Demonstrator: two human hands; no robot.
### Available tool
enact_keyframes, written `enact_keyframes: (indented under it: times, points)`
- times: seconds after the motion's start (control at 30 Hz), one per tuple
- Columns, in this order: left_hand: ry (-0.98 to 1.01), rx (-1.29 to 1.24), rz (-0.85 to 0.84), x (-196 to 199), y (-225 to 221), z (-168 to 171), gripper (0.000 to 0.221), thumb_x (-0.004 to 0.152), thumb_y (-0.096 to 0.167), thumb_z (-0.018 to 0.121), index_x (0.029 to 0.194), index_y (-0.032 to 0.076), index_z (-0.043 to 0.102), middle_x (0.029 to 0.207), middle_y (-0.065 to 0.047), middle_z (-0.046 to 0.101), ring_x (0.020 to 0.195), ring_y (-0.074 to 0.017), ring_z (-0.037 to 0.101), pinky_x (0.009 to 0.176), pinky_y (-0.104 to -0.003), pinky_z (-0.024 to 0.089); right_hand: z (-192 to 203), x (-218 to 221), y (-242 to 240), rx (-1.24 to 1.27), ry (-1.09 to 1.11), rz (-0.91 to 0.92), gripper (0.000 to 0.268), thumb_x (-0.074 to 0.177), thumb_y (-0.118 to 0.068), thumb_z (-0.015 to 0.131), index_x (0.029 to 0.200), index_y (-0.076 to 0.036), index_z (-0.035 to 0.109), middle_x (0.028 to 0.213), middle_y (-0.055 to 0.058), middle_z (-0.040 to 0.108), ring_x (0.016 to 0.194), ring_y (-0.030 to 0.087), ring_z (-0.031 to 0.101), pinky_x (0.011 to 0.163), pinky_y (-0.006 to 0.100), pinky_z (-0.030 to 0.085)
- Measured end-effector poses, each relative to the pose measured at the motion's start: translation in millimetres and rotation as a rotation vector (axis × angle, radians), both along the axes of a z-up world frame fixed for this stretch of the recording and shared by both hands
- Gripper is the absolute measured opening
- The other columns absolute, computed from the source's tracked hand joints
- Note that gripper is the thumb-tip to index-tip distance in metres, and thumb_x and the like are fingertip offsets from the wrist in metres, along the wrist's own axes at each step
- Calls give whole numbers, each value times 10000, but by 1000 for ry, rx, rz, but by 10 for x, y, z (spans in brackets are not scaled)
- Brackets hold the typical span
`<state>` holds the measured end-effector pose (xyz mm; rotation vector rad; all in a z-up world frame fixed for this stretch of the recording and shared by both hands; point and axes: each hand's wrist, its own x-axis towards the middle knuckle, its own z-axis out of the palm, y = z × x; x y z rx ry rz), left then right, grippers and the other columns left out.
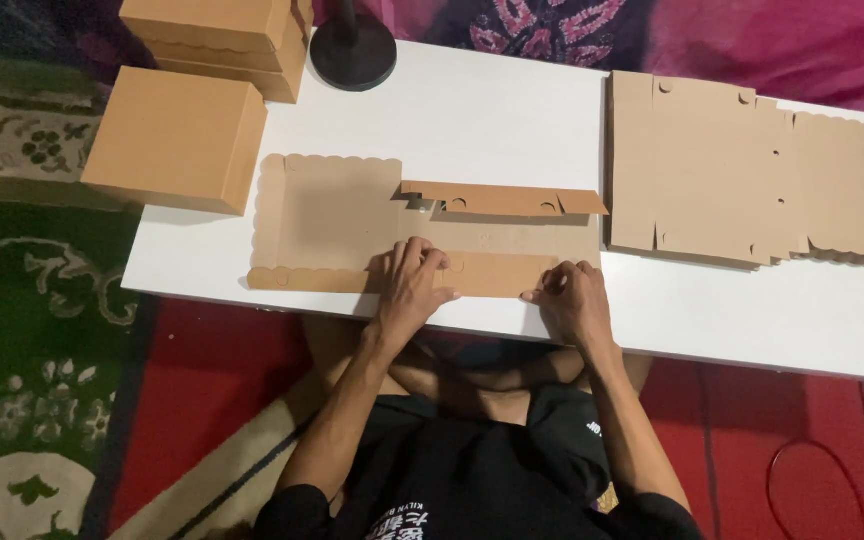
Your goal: Folding and creasing cardboard box templates to prepare them for assembly.
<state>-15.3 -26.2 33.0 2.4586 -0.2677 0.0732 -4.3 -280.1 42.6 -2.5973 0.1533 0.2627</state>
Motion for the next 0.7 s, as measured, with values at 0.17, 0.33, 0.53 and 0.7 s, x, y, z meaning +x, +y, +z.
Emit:
enact_keyframes:
  times: [0.17, 0.33, 0.53, 0.7]
  points:
    - [25, 61, -94, 72, 60, -171, 588, 800, 339, 833, 1285, 126, 578, 1515, -235, 320, 1451, -452, 215, 1125, -612, 180, 38, -14, -25, -5, -5, 19, 304, 764, -248, 902, 908, -53, 719, 914, 138, 612, 934, 307, 625, 806, 365, 508]
    - [139, 17, -172, 90, 129, -189, 648, 919, 369, 694, 1464, 107, 459, 1660, -281, 108, 1540, -473, -12, 1206, -605, -23, 47, -23, -18, 10, 1, 7, 308, 762, -230, 903, 915, -39, 717, 916, 155, 622, 929, 321, 633, 800, 369, 519]
    - [188, -56, -208, 174, 242, -293, 640, 889, 282, 675, 1489, 284, 454, 1674, -201, 131, 1543, -461, -16, 1193, -621, -38, 16, -24, -150, -6, -43, 13, 357, 749, -292, 914, 936, -50, 729, 934, 138, 596, 971, 324, 589, 785, 388, 531]
    - [202, -51, -221, 189, 254, -318, 386, 877, 235, 673, 1261, 271, 650, 1681, -157, 163, 1550, -444, -27, 1202, -616, -27, 9, 9, -231, 77, -9, -15, 314, 776, -232, 896, 944, -20, 736, 946, 195, 611, 950, 366, 615, 784, 420, 537]
